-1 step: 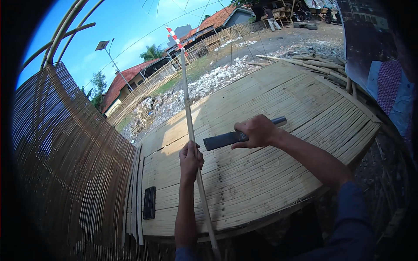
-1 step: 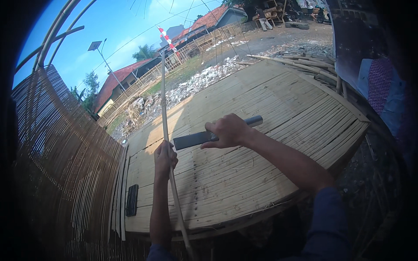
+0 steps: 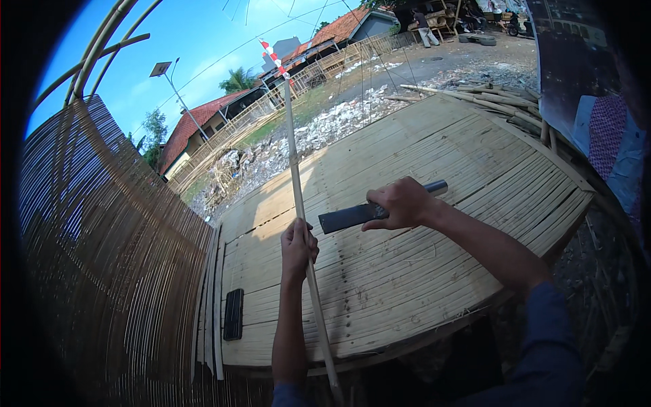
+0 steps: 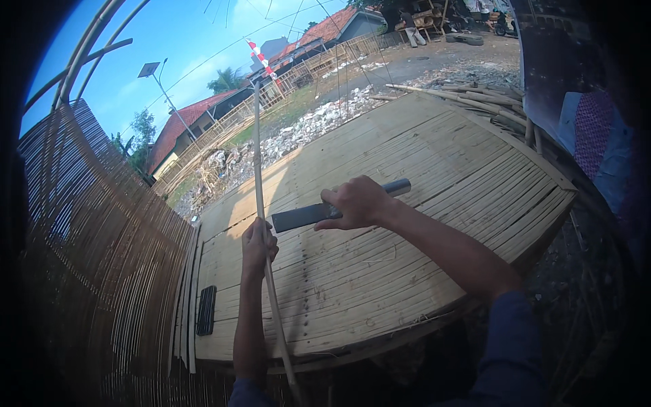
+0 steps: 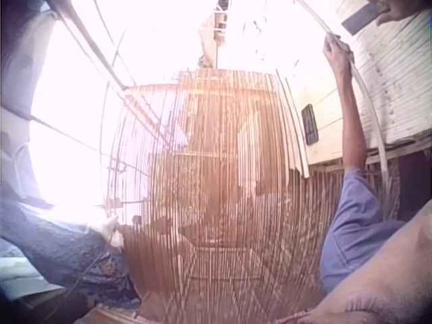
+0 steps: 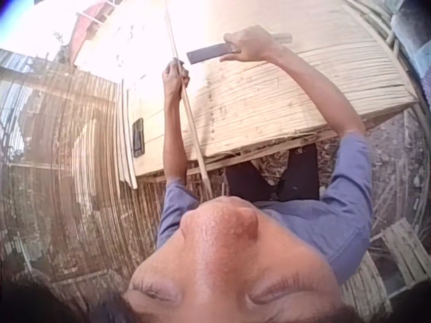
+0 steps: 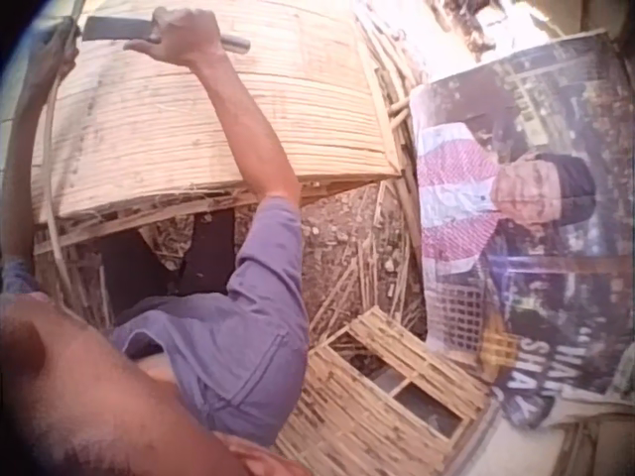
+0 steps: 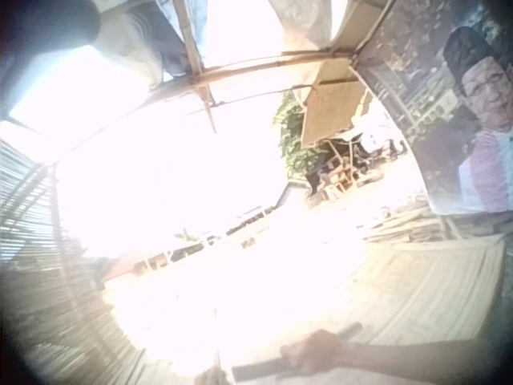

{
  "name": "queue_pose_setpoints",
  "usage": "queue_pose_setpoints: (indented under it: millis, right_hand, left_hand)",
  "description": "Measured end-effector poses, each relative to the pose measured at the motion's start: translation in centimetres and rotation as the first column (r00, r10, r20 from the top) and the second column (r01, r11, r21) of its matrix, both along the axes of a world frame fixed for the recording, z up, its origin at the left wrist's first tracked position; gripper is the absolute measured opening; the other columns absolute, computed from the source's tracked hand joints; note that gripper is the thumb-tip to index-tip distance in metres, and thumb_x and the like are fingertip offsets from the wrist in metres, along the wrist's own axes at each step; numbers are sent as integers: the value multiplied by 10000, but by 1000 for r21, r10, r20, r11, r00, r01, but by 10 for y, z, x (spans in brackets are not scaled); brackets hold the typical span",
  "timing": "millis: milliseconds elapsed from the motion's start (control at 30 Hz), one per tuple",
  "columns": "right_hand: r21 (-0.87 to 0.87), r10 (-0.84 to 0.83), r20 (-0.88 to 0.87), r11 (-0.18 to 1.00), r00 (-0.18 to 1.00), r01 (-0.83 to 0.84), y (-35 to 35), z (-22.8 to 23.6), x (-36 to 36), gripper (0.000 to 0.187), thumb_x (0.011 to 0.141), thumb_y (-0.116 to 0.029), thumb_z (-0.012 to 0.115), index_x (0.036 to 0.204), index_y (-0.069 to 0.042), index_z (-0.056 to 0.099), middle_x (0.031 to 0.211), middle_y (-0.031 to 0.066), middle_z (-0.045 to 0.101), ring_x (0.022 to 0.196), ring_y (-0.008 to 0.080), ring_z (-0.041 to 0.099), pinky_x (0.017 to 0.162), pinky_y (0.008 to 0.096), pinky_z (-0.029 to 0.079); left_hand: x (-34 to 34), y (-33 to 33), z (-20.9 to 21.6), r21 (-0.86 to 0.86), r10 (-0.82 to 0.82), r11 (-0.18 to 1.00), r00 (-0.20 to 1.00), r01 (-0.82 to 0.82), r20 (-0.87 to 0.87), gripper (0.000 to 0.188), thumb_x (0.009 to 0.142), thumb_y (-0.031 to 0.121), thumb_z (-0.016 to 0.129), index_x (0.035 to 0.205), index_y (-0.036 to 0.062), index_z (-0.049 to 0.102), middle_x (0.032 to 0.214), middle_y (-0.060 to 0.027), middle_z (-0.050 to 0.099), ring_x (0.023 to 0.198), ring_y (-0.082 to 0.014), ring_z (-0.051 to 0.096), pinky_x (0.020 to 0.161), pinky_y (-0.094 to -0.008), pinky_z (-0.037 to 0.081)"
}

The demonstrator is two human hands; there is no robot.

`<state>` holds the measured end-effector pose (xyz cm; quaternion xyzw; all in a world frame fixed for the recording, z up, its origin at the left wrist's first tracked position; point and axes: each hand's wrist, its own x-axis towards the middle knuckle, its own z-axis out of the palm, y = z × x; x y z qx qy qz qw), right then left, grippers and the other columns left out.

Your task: The person shapes a bamboo pole using a large knife, repeatedly shaving off thin layers and smoothing the edges while holding it against a wooden workbench.

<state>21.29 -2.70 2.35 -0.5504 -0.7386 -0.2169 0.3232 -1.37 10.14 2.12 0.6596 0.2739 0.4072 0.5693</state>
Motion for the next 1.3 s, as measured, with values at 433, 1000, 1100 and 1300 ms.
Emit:
queue_pose_setpoints:
  millis: [433, 1000, 1100, 1300]
  right_hand:
    - [26, -42, 45, 999, 998, 41, 6, 5, 5, 648, 752, -714, 496, 699, -70, 540, 507, 74, 548, 472, 244, 599, 458, 362, 486]
    - [36, 97, 25, 995, 995, -98, -3, 0, -5, 592, 748, -650, 568, 699, -62, 515, 551, 87, 552, 510, 289, 590, 485, 365, 474]
    - [-4, 63, 40, 998, 997, -63, -2, -1, -4, 613, 761, -669, 530, 711, -57, 532, 549, 101, 555, 514, 299, 597, 495, 381, 480]
    - [-127, 53, 56, 991, 997, -46, 7, -7, -17, 631, 764, -687, 508, 743, -60, 577, 558, 98, 576, 531, 292, 617, 507, 389, 491]
  left_hand:
    - [10, -23, 13, 176, -116, 976, 990, 129, -85, 333, 992, 286, 358, 854, 30, 520, 448, 12, 392, 306, -69, 343, 292, -208, 291]
    - [6, -77, 6, -132, -273, 956, 960, 263, -65, 266, 972, 270, 421, 846, 48, 491, 504, -36, 466, 322, -113, 415, 298, -243, 319]
    - [11, -75, 2, -149, -258, 956, 966, 252, -19, 268, 969, 273, 434, 841, 45, 494, 491, -30, 454, 314, -109, 398, 294, -242, 306]
    - [-2, -67, -14, 38, -263, 963, 961, 267, -86, 315, 969, 293, 424, 832, 19, 498, 493, -48, 487, 341, -132, 479, 308, -257, 350]
